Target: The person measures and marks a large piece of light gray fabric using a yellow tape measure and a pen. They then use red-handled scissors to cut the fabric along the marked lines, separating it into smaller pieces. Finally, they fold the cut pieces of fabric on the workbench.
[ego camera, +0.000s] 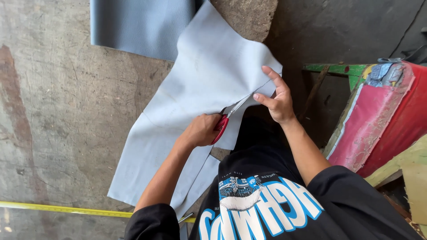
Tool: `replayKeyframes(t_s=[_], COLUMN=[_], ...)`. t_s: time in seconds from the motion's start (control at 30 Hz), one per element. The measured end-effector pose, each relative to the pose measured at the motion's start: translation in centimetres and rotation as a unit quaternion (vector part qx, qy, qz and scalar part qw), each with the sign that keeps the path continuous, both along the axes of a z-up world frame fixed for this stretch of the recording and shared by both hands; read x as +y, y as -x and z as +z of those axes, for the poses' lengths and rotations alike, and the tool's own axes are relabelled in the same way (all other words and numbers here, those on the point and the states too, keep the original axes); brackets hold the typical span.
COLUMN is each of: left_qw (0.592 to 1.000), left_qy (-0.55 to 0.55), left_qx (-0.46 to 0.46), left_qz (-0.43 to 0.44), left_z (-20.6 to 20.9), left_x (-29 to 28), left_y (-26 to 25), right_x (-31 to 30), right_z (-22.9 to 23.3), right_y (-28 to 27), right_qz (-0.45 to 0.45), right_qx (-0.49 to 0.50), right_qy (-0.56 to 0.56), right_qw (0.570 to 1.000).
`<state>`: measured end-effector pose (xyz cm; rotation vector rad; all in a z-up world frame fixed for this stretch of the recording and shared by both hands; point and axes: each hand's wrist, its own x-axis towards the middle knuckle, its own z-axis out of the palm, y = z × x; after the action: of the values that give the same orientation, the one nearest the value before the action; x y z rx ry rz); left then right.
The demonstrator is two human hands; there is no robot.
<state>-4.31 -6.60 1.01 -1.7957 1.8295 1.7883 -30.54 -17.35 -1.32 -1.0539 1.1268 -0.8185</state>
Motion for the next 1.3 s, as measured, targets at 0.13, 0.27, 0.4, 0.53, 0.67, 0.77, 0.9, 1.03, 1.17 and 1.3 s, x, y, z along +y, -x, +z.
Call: replayKeyframes(t_s=[0.13, 0.27, 0.4, 0.53, 0.67, 0.77, 0.9, 1.03, 1.17, 1.3], left_qw=[0.999, 0.997, 0.991, 0.984, 0.979, 0.975, 0.974, 0.974, 0.972, 0.967], left_qy=[0.031, 0.055, 0.107, 0.165, 0.169, 0.177, 0.171, 0.171, 0.18, 0.181], left_qx=[0.021, 0.05, 0.071, 0.048, 0.075, 0.091, 0.105, 0.105, 0.105, 0.128], left_qz=[0.007, 0.031, 0.039, 0.042, 0.084, 0.102, 0.108, 0.105, 0.105, 0.123], left_z=[3.4, 6.8, 8.1, 7.5, 7.6, 8.4, 8.5, 8.1, 7.5, 7.6], left_x=[1.4, 2.8, 4.4, 6.6, 8.5, 9.4, 10.1, 10.8, 11.6, 12.2], left_y=[1.3, 2.6, 4.1, 5.3, 6.3, 7.0, 7.9, 8.3, 8.9, 9.5], right_x=[0.2, 0.8, 2.1, 3.0, 4.0, 4.4, 5.9, 6.8, 7.4, 6.4], right_z=[4.1, 9.0, 12.3, 14.5, 14.2, 15.3, 18.4, 18.2, 17.5, 12.0], right_y=[1.8, 2.6, 2.7, 2.7, 3.5, 3.8, 3.5, 3.2, 3.7, 6.8], right_qz=[0.055, 0.12, 0.149, 0.165, 0.173, 0.184, 0.208, 0.216, 0.209, 0.175], right_qx=[0.024, 0.041, 0.022, 0.015, 0.036, 0.056, 0.056, 0.054, 0.047, -0.039], right_qy=[0.084, 0.12, 0.113, 0.115, 0.119, 0.139, 0.14, 0.148, 0.14, 0.079], right_qw=[0.995, 0.985, 0.982, 0.979, 0.977, 0.971, 0.966, 0.964, 0.967, 0.981])
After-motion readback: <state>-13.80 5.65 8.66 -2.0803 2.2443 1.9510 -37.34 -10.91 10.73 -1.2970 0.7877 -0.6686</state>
